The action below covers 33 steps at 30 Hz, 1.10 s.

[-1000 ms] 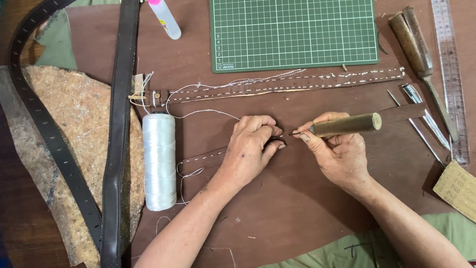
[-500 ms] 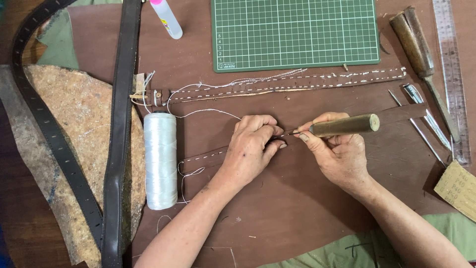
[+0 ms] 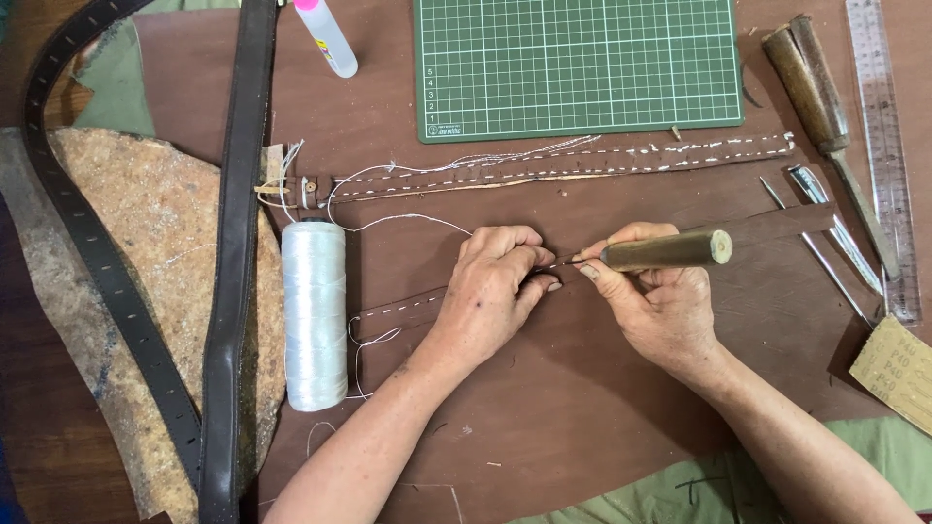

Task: Punching a series of holes in a leather strip using a hand punch and a wooden mallet for future stitching.

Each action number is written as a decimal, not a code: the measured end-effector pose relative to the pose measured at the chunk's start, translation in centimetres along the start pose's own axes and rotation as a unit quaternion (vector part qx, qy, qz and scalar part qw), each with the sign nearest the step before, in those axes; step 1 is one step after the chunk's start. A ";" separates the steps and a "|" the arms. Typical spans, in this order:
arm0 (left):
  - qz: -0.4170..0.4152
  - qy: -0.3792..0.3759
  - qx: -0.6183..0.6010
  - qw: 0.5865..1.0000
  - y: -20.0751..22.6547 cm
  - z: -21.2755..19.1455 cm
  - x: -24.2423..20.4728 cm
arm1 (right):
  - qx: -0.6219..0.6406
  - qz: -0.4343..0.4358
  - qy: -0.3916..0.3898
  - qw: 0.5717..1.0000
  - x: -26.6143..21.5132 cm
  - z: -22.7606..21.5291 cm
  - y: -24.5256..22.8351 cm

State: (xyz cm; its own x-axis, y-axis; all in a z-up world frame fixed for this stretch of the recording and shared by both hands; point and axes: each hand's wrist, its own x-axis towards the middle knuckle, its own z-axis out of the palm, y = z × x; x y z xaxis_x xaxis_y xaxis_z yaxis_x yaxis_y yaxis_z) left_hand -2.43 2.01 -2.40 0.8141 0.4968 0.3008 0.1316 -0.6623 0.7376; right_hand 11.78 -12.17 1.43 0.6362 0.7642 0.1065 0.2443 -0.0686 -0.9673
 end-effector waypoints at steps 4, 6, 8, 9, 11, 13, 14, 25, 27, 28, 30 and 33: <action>0.000 0.001 0.003 1.000 0.0 0.1 0.0 | -0.020 -0.012 0.001 1.000 0.1 -0.2 0.1; -0.002 0.000 0.003 1.000 0.1 -0.1 0.0 | -0.024 -0.014 0.002 1.000 0.1 0.0 -0.2; -0.002 0.000 0.004 1.000 0.2 -0.2 0.1 | -0.028 -0.017 0.003 0.999 0.2 0.2 -0.5; -0.001 -0.003 0.007 1.000 0.3 -0.3 0.2 | -0.049 -0.030 0.001 0.998 0.2 0.3 -0.6; 0.001 -0.006 0.010 1.000 0.6 -0.6 0.2 | -0.069 -0.043 0.000 0.997 0.3 0.4 -0.8; 0.014 0.013 -0.082 0.996 1.5 -0.9 0.5 | -0.169 -0.095 -0.003 0.981 0.6 0.0 -0.8; 0.018 0.010 -0.084 0.996 2.8 -1.8 0.5 | -0.171 -0.094 0.002 0.981 0.5 0.6 -0.3; 0.118 0.120 -0.121 0.978 8.0 -0.7 2.3 | -0.178 -0.061 -0.015 0.982 -0.1 1.1 -1.1; 0.104 0.130 -0.133 0.977 7.4 -0.1 2.0 | -0.207 -0.063 -0.037 0.976 0.4 -0.1 -0.4; 0.083 0.141 -0.145 0.976 7.0 0.2 2.0 | -0.236 -0.062 -0.066 0.968 0.8 -0.7 -0.1; 0.080 0.138 -0.151 0.976 7.0 0.0 2.1 | -0.438 -0.134 -0.008 0.889 3.2 -5.8 4.2; 0.063 0.145 -0.163 0.974 6.8 -0.1 1.9 | -0.590 -0.194 0.152 0.769 8.1 -14.5 7.8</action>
State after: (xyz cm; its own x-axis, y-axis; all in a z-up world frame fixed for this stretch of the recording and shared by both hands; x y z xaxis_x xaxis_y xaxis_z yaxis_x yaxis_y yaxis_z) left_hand -0.04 -1.50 3.23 0.6124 0.5920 0.5239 -0.1838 -0.5379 0.8227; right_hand 29.40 -15.82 -1.96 0.4467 0.7010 0.5560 0.8387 -0.5445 0.0128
